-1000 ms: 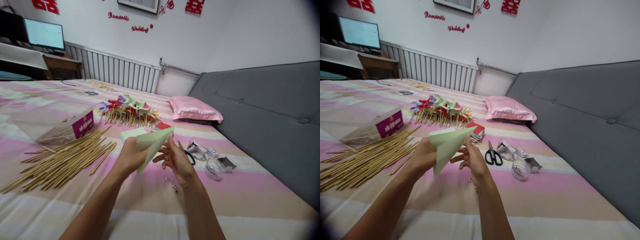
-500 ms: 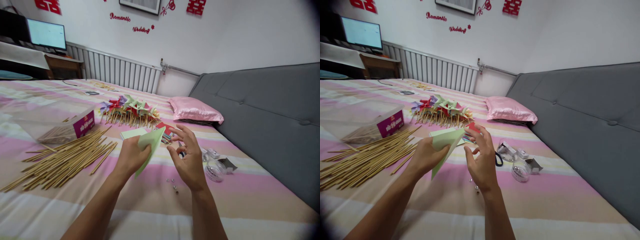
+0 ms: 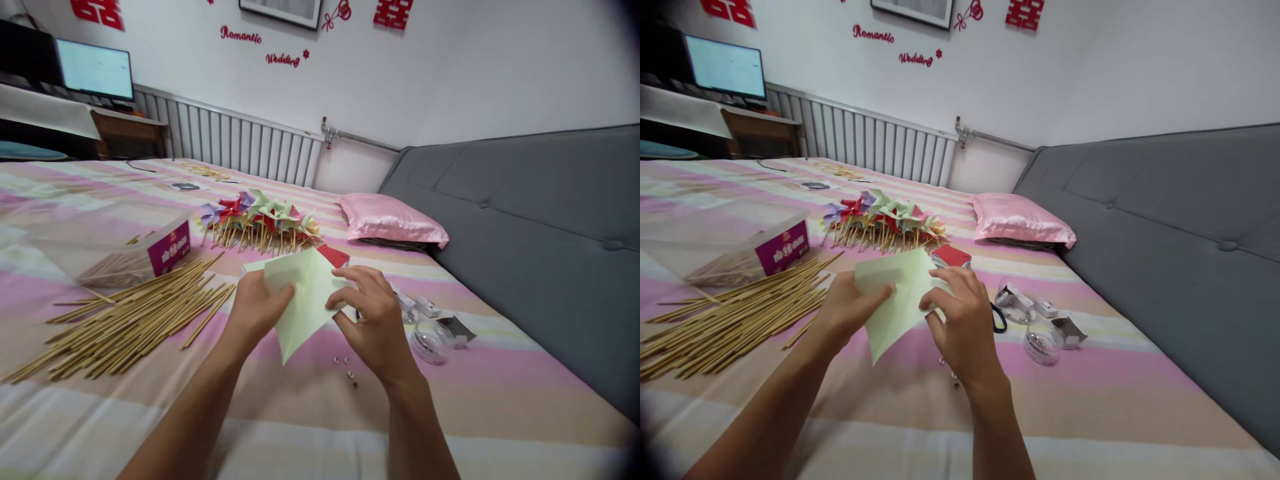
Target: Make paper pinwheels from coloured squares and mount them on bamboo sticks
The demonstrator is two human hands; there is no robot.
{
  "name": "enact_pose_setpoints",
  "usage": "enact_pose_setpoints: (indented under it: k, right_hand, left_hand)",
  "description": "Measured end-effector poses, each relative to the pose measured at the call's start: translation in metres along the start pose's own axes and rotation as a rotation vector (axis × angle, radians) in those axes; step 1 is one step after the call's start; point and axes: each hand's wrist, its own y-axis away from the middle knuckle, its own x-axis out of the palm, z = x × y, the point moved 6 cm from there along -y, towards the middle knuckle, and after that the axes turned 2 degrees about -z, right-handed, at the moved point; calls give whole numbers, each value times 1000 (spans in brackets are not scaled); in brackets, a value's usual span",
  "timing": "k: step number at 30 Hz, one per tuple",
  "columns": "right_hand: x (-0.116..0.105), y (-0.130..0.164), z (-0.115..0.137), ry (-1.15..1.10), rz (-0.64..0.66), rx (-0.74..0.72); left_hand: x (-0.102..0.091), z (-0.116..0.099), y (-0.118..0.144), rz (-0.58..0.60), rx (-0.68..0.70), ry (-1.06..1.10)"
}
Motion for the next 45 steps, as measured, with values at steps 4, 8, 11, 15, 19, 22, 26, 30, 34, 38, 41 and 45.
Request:
enact_pose_setpoints:
  k: [4,8,11,15,19,22,26,30,34,38,41,45]
  right_hand:
    - [-5,0,-11,-97,-82,137]
    - [-7,4,-25,-291,-159,321]
    - [-2,9,-37,-465,-116,471]
    - [3,13,-44,-558,-15,580]
    - [3,13,-43,-576,56,607]
    - [3,10,-39,-589,91,547]
    - [4,12,-44,-612,85,565]
    - [5,14,-46,-660,62,581]
    - [5,11,-46,-698,15,612]
    - [0,10,-49,-730,-74,657]
    - [-4,10,-51,-758,-117,654]
    - [-5,10,-51,-782,-128,614]
  left_hand:
    - [-9,7,-2,-52,-157,358]
    - [-7,4,-1,24,-183,539]
    - [-7,2,0,9,-170,532]
    - [-5,1,1,-1,-166,521]
    - [-1,-1,3,63,-170,547]
    - [1,-3,4,102,-169,567]
    - [1,-3,4,111,-195,596]
    - [1,-2,5,93,-245,616]
    - [2,-3,5,92,-260,601]
    - [-11,-18,-1,30,38,473]
    - [-25,-27,-3,20,227,365]
    - [-32,-28,-4,234,258,368]
